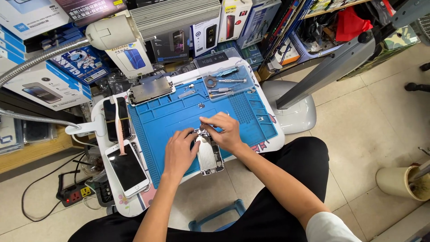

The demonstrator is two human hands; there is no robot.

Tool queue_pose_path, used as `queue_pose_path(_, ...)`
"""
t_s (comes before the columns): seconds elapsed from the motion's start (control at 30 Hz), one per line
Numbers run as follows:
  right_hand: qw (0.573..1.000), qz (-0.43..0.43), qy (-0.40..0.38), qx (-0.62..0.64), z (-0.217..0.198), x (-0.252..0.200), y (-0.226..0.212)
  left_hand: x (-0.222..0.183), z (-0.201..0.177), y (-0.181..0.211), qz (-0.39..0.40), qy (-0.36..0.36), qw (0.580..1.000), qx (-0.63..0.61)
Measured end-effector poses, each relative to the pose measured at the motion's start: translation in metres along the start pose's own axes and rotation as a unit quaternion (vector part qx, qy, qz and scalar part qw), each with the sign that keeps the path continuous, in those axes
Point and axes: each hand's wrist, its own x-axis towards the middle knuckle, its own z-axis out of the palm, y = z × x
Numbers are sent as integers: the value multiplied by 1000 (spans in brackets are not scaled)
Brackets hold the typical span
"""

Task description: The person disassembles a smartphone on a blue work mat, using tweezers to remove small components and a screwdriver to unscrew parts. They place removed screws and components into the mat's compartments and continue working on the phone's internal assembly.

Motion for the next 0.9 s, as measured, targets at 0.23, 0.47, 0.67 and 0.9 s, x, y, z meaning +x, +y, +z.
queue_pose_path(0.23, 1000, 4, -2, 3, -3, -1, 0, -1, 1, 1, -9, -7, 1000, 6)
queue_pose_path(0.47, 999, 1, -15, -41, -3, -1, -7, -3, 5, 1, 5, 2, 1000, 25)
queue_pose_path(0.67, 998, 13, -24, -54, -6, 6, -4, -6, 9, 0, 13, 11, 999, 37)
queue_pose_path(0.9, 997, 39, -53, -41, -4, 6, -8, -10, 19, -3, 24, 34, 998, 54)
